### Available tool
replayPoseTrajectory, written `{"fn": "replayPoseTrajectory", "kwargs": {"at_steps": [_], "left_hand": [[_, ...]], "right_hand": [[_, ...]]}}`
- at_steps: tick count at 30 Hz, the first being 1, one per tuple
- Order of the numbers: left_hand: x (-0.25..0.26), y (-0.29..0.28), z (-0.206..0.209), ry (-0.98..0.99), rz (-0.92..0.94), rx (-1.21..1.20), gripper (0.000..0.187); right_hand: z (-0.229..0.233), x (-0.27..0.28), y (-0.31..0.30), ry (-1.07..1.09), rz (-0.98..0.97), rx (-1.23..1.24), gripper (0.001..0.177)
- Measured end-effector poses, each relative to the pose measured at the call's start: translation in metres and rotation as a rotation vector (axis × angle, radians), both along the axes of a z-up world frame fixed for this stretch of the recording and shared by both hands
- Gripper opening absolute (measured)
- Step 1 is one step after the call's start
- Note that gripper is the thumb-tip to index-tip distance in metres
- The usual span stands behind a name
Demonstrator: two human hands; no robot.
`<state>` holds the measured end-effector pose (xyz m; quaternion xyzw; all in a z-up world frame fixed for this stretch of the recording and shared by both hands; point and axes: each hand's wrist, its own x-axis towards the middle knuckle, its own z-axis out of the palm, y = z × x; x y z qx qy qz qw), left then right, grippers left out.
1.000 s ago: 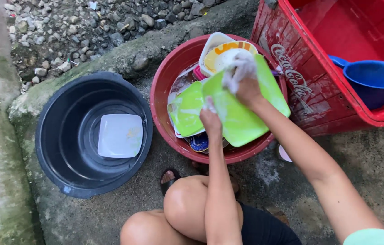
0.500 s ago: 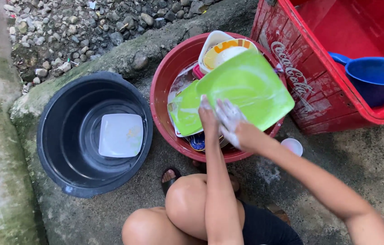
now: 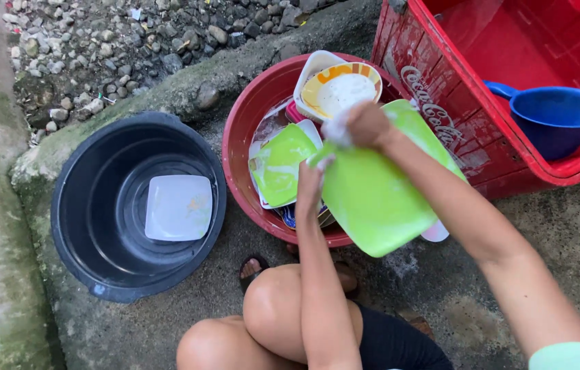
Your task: The person washes various dishes by hand in a basin of soapy water, scrubbing each item with a sponge before moving it to a separate basin. They clean several plates and bowls one at a time, ensuring both sides are scrubbed.
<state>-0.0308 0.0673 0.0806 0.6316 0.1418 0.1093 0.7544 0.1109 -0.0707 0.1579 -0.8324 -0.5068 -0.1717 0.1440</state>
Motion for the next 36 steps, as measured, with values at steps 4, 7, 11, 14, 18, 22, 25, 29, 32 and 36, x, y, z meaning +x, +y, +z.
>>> {"fn": "replayPoseTrajectory", "kwargs": {"at_steps": [4,7,11,14,18,22,25,29,32,36], "left_hand": [[-0.004,0.001,0.016,0.009,-0.095,0.088,0.029],[-0.006,-0.006,0.041,0.159,-0.046,0.181,0.028],[0.000,-0.006,0.028,0.229,0.048,0.137,0.032],[0.007,-0.005,0.005,0.177,-0.062,0.132,0.031],[0.009,-0.029,0.006,0.154,-0.193,0.171,0.032],[0.012,-0.038,0.004,0.083,-0.053,0.111,0.039],[0.010,-0.034,0.007,0.027,0.100,0.116,0.045],[0.009,-0.035,-0.009,0.071,0.304,0.053,0.046],[0.018,-0.032,-0.018,0.081,0.369,-0.066,0.048],[0.015,-0.049,-0.059,0.114,0.365,-0.200,0.049]], "right_hand": [[-0.002,-0.006,-0.008,-0.099,0.206,-0.157,0.021],[-0.010,0.005,-0.020,-0.088,0.134,0.043,0.014],[-0.014,0.023,-0.035,-0.040,-0.317,0.356,0.024],[-0.026,0.040,-0.043,0.029,-0.402,0.314,0.030],[-0.026,0.028,-0.024,-0.051,-0.067,0.091,0.023],[-0.022,0.003,-0.010,-0.032,0.035,0.154,0.013],[-0.027,0.001,-0.011,-0.140,-0.063,0.081,0.023],[-0.022,-0.011,-0.024,-0.136,-0.311,0.209,0.031],[-0.049,-0.019,-0.040,-0.192,-0.382,0.070,0.036],[-0.025,-0.090,-0.052,0.734,-0.267,0.133,0.044]]}}
